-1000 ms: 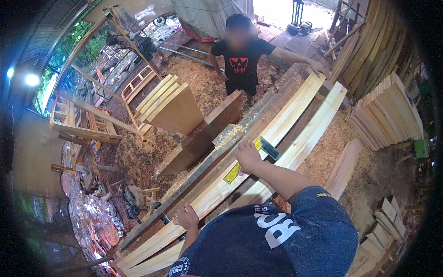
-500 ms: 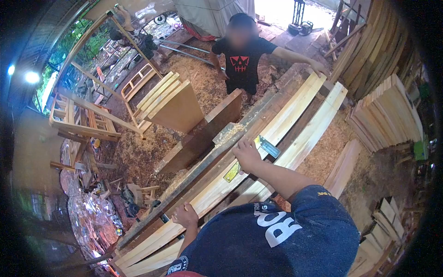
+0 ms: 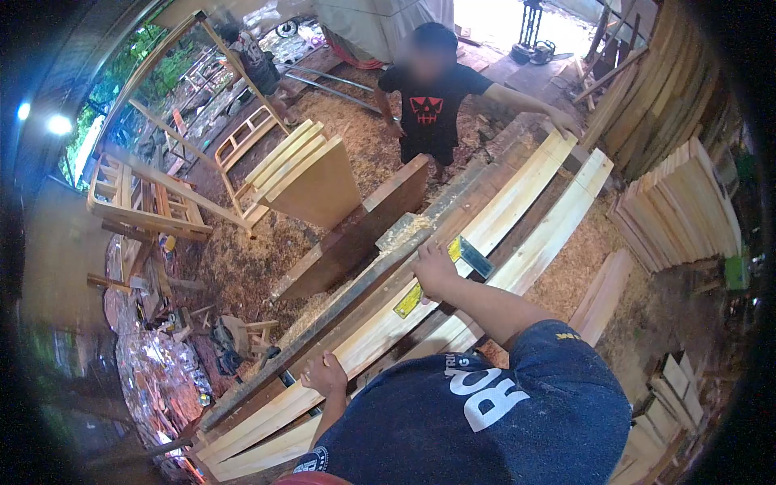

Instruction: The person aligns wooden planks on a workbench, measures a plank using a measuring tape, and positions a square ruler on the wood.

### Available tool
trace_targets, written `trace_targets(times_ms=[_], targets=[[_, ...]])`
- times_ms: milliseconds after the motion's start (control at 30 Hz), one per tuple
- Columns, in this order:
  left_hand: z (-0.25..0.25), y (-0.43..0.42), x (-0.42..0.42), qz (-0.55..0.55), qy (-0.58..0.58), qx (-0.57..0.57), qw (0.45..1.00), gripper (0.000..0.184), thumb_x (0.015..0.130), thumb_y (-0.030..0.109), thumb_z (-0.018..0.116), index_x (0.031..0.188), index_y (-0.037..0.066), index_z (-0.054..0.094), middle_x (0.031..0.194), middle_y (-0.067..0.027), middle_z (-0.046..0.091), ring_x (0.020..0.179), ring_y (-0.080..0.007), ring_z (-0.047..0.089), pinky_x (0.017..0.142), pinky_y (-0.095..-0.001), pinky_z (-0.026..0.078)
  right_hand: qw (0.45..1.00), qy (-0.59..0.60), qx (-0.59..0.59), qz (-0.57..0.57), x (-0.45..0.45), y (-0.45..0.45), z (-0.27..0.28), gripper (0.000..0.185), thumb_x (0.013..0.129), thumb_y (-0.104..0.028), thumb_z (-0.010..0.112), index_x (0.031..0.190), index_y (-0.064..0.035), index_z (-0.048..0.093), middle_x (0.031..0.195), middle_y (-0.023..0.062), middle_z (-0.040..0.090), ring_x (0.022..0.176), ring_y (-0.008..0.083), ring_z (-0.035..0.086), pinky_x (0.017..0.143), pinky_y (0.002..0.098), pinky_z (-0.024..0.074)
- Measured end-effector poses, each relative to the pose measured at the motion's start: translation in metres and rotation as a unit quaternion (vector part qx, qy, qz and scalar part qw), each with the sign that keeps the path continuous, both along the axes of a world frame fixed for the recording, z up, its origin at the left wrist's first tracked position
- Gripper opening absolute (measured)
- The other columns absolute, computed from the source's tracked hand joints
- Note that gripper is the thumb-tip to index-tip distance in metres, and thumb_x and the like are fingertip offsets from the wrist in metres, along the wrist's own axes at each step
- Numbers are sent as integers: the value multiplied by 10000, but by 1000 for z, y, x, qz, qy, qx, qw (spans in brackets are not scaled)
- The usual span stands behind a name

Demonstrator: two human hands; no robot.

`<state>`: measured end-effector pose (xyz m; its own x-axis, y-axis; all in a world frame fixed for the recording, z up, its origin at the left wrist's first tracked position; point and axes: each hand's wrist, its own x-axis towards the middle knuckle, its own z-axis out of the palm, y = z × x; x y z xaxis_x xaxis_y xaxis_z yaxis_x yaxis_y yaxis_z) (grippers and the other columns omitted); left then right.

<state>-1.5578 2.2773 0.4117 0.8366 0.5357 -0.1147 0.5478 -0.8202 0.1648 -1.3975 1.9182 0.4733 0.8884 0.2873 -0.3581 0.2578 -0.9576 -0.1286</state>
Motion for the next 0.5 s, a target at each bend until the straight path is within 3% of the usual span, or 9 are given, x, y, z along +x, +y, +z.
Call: trace_targets(times_ms=[133, 367, 500], targets=[[-19, 7, -3, -9, -26, 23, 999, 445, 1045, 438, 540, 1128, 78, 788, 1247, -128, 714, 1339, -329, 554, 1237, -600, 181, 1000, -10, -7, -9, -1, 1, 1, 803, 555, -422, 1012, 1246, -131, 724, 1372, 165, 584, 1391, 366, 485, 1177, 582, 352], [-3, 1, -1, -8, -4, 12, 1000, 460, 1046, 446, 523, 1146, 86, 791, 1282, -137, 712, 1337, -338, 552, 1237, -601, 173, 998, -13, 43, -33, -1, 0, -13, 730, 562, -341, 1008, 1201, -130, 723, 1363, 171, 584, 1400, 385, 472, 1189, 617, 334], [-3, 1, 0, -5, -6, 3, 1000, 454, 1046, 447, 515, 1141, 103, 795, 1282, -134, 714, 1327, -336, 557, 1237, -601, 172, 998, -43, 39, -8, -2, -2, -27, 555, 670, -257, 936, 1176, -166, 727, 1298, 167, 602, 1315, 388, 512, 1113, 588, 364]])
